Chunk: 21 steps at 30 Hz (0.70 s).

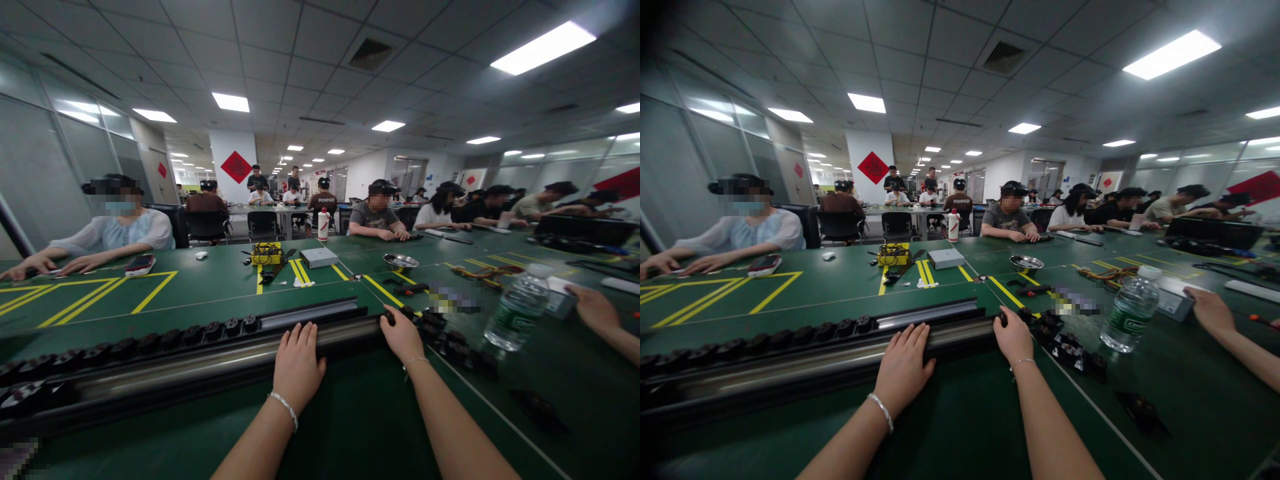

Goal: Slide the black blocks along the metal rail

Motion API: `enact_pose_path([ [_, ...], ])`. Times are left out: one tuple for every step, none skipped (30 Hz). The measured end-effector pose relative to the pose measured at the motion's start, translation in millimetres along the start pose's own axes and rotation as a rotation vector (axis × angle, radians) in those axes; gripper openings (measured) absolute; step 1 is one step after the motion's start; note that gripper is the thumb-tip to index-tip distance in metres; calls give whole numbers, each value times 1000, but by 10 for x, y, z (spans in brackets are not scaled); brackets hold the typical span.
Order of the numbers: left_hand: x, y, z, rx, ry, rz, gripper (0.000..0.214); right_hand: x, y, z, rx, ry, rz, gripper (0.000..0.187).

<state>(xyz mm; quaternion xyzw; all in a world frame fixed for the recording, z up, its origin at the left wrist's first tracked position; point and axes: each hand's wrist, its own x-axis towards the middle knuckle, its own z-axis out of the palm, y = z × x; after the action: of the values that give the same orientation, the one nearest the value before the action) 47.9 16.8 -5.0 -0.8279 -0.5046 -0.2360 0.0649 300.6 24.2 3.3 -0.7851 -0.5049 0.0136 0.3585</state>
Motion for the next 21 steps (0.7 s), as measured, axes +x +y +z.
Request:
enact_pose_path([
  [0, 0, -1, 0, -1, 0, 59, -2, -7, -5, 5, -1, -1, 44],
  [-1, -1, -3, 1, -3, 0, 59, -3, -14, -10, 8, -1, 0, 44],
  [-2, -1, -3, 2, -6, -1, 59, -4, -18, -15, 9, -1, 5, 44],
  [-3, -1, -3, 4, -8, -2, 59, -4, -22, -19, 8, -2, 14, 44],
  [-5, -2, -2, 6, -9, -3, 60, -4, -24, -22, 7, -5, 25, 45],
  [-6, -2, -1, 8, -9, -3, 60, -4, -25, -24, 6, -9, 35, 45],
  [-8, -2, 1, 9, -8, -2, 60, -4, -26, -26, 5, -13, 43, 45],
  [-10, -2, 2, 9, -7, 0, 60, -5, -27, -27, 5, -13, 47, 46],
  [-11, -2, 2, 9, -7, 1, 60, -6, -28, -26, 4, -11, 45, 46],
  [-12, -2, 2, 9, -7, 2, 60, -8, -30, -26, 3, -5, 41, 46],
  [-12, -2, 2, 9, -8, 1, 60, -10, -32, -25, 2, 1, 35, 46],
  [-12, -2, 1, 9, -8, 1, 60, -12, -35, -24, 2, 8, 32, 45],
  [-11, -1, 0, 10, -7, 0, 59, -14, -37, -24, 2, 12, 30, 45],
  [-10, -1, -1, 10, -5, -1, 59, -16, -39, -24, 1, 12, 30, 45],
  [-9, 0, -2, 11, -3, -1, 59, -17, -40, -25, 0, 10, 32, 45],
  [-8, 0, -2, 12, -2, 0, 59, -18, -41, -26, -1, 7, 35, 45],
  [-8, 0, -2, 12, -1, 1, 59, -18, -42, -28, -2, 4, 37, 46],
  [-8, 0, -1, 13, 1, 2, 59, -19, -42, -30, -3, 1, 37, 46],
  [-8, 0, -1, 13, 2, 2, 59, -19, -43, -33, -4, -1, 37, 46],
  [-9, 0, 0, 13, 3, 2, 59, -19, -45, -36, -5, -3, 38, 46],
  [-10, 1, 0, 13, 3, 2, 59, -19, -47, -39, -6, -6, 40, 46],
])
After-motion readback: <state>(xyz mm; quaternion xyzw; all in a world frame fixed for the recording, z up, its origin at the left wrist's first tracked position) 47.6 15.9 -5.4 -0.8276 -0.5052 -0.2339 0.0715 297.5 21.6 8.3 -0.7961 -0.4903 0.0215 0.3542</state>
